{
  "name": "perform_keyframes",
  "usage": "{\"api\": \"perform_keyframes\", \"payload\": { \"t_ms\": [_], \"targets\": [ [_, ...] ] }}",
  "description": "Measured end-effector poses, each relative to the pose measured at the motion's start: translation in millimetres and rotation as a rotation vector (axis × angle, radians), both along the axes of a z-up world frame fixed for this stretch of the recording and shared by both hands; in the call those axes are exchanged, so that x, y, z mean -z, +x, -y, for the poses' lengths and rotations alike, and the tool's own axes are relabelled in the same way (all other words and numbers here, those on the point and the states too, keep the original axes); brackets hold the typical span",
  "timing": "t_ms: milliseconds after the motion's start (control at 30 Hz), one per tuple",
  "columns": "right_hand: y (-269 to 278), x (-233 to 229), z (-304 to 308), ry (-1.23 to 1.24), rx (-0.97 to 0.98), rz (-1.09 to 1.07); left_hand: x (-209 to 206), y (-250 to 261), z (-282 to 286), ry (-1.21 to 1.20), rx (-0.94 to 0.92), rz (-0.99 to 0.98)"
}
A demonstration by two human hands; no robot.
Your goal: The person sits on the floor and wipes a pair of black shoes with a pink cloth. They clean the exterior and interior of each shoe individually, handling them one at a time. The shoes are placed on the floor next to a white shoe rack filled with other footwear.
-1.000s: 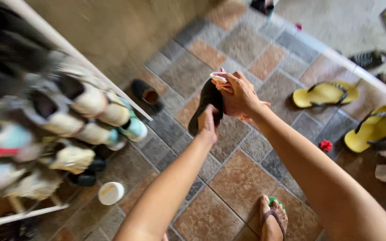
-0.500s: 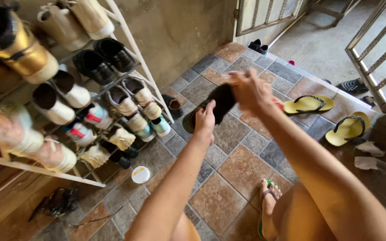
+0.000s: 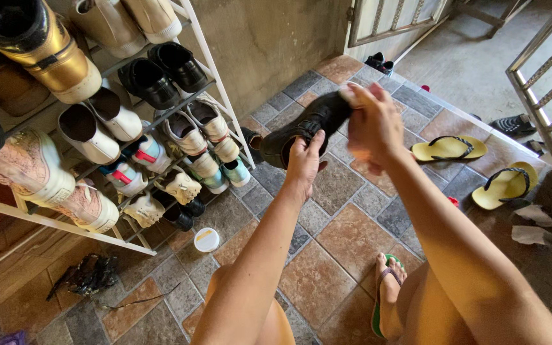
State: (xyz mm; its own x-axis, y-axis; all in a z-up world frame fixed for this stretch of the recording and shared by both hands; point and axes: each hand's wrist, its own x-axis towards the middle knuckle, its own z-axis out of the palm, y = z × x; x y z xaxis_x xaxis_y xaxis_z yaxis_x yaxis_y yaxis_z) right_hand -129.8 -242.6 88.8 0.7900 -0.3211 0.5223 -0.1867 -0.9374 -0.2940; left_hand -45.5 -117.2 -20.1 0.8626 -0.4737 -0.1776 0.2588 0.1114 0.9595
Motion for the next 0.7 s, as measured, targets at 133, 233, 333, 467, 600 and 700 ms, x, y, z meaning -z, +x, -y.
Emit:
{"api": "perform_keyframes", "payload": {
  "t_ms": [133,233,333,467,600,700],
  "targets": [
    [-0.8,3.0,-13.2,0.142,-0.310,-0.044,1.4,0.3,-6.6,0.212,-0.019,0.395],
    [4.3,3.6,-28.1,0.054,-0.219,-0.030,3.9,2.8,-17.1,0.418,0.010,0.488],
    [6.9,-2.8,-34.1,0.127,-0.217,0.128,6.1,5.5,-25.7,0.335,0.025,0.489],
    [3.6,-12.8,-36.0,0.118,-0.397,-0.090,4.9,15.7,-34.7,0.123,0.027,0.513],
    [11.4,-20.1,-36.7,0.152,-0.352,0.045,1.2,20.9,-32.3,0.107,0.020,0.534],
    [13.4,-13.1,-37.7,0.152,-0.323,-0.033,3.6,16.9,-26.3,0.218,-0.037,0.481]
  ]
}}
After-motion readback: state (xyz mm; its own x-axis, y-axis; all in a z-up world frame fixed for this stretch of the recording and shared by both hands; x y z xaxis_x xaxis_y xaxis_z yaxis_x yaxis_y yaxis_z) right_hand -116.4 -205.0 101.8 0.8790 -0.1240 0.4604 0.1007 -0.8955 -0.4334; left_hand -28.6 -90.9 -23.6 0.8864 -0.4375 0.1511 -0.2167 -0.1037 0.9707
